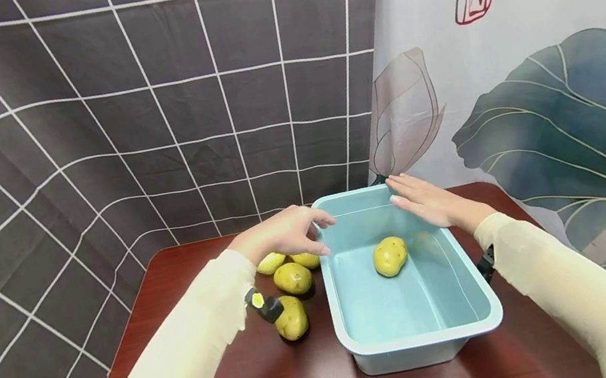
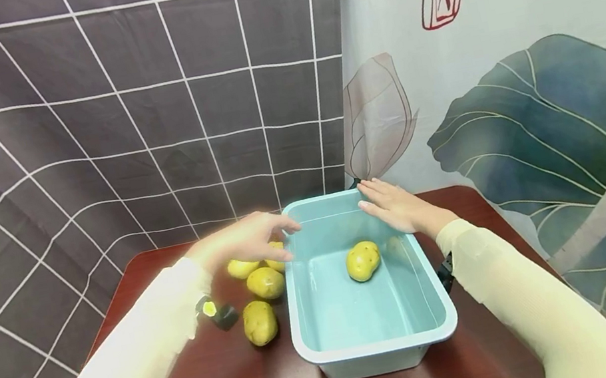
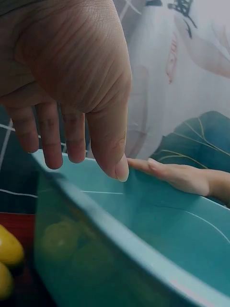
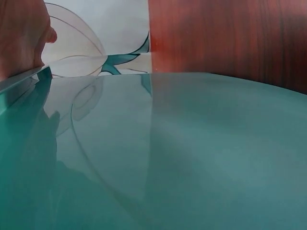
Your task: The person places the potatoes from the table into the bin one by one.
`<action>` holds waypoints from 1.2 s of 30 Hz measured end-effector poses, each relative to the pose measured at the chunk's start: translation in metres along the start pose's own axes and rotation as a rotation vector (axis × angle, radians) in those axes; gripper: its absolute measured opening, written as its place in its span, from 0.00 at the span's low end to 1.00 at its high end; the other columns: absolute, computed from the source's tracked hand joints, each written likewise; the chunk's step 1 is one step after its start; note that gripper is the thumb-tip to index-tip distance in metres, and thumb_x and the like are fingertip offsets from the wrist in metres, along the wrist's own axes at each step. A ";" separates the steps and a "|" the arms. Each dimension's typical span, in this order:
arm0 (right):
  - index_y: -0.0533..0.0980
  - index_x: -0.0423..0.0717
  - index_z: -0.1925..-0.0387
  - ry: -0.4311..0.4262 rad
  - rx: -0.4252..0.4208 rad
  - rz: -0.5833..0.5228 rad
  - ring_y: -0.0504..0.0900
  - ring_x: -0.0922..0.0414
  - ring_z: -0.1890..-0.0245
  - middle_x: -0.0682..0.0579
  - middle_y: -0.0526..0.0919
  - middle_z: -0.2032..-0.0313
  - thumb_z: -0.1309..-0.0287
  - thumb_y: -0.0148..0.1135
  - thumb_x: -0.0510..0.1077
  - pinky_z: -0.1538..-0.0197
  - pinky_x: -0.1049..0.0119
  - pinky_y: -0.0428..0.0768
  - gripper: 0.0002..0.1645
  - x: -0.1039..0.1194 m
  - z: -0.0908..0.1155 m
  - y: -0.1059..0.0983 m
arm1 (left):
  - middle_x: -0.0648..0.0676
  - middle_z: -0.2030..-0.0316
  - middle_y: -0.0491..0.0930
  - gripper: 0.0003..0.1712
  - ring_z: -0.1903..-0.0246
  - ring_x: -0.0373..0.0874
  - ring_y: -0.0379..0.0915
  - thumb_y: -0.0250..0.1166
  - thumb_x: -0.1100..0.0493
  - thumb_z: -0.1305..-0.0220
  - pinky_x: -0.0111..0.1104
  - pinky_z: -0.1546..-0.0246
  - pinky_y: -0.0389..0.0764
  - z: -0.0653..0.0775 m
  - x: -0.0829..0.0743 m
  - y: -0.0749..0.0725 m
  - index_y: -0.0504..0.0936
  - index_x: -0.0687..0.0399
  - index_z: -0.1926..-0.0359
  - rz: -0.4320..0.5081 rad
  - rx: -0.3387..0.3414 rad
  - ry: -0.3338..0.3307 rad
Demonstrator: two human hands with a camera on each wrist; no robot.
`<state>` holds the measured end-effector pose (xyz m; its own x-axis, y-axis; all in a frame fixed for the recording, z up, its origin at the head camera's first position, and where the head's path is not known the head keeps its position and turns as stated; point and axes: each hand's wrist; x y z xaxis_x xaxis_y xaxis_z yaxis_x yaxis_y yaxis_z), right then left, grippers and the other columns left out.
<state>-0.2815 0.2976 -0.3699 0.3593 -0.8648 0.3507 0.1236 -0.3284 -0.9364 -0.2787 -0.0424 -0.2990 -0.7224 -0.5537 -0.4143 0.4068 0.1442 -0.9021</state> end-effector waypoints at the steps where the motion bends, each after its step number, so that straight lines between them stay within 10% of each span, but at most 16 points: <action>1: 0.45 0.47 0.25 0.002 0.000 0.010 0.38 0.42 0.26 0.45 0.45 0.25 0.29 0.30 0.66 0.31 0.38 0.39 0.41 0.000 0.000 0.000 | 0.53 0.46 0.79 0.33 0.51 0.42 0.77 0.71 0.52 0.43 0.31 0.50 0.75 0.005 0.004 0.001 0.73 0.53 0.37 0.011 -0.009 -0.003; 20: 0.44 0.49 0.24 0.013 0.039 0.046 0.36 0.44 0.26 0.47 0.42 0.25 0.30 0.30 0.68 0.31 0.38 0.39 0.43 -0.001 0.002 0.005 | 0.56 0.48 0.80 0.33 0.49 0.52 0.76 0.72 0.51 0.45 0.43 0.48 0.76 0.082 0.067 0.065 0.76 0.59 0.41 0.146 -0.131 -0.079; 36: 0.44 0.49 0.24 0.006 0.024 0.027 0.35 0.46 0.26 0.48 0.43 0.25 0.30 0.32 0.68 0.30 0.42 0.40 0.43 0.001 -0.003 -0.002 | 0.54 0.51 0.82 0.36 0.51 0.49 0.77 0.74 0.43 0.50 0.44 0.50 0.76 0.112 0.088 0.134 0.79 0.61 0.45 0.151 -0.308 -0.233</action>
<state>-0.2842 0.2966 -0.3681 0.3571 -0.8757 0.3251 0.1361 -0.2956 -0.9456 -0.2253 -0.1635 -0.4428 -0.5067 -0.6734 -0.5383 0.2871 0.4570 -0.8419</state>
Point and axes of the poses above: each hand's wrist, its own z-axis away from the middle knuckle, its own y-axis out of the palm, x = y × z
